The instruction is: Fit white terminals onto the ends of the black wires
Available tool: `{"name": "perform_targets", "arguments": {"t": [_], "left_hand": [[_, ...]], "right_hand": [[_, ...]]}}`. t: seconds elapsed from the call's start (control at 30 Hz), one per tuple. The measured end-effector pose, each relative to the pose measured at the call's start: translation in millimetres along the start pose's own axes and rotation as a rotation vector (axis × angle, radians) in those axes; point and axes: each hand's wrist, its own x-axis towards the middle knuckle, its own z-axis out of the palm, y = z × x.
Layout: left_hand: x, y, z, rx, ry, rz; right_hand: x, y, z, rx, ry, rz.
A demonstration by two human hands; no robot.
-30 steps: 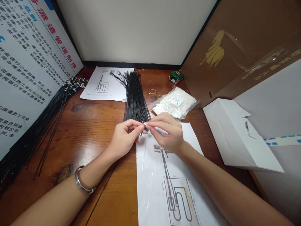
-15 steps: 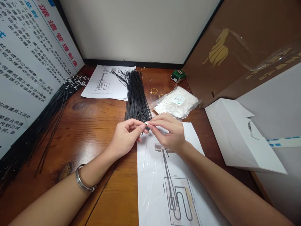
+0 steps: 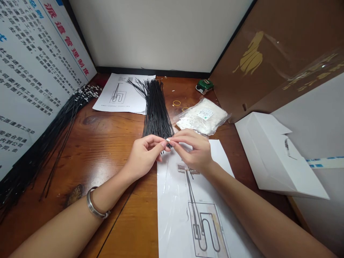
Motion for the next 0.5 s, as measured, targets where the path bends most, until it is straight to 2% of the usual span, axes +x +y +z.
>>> {"name": "perform_targets", "arguments": {"t": [0.3, 0.5], "left_hand": [[-0.6, 1.0, -0.7, 0.014, -0.004, -0.001], [-1.1, 2.1, -0.4, 0.028, 0.002, -0.018]], "right_hand": [[-0.8, 2.5, 0.5, 0.005, 0.013, -0.059], [1.1, 3.9, -1.5, -0.060, 0.006, -0.161]]}}
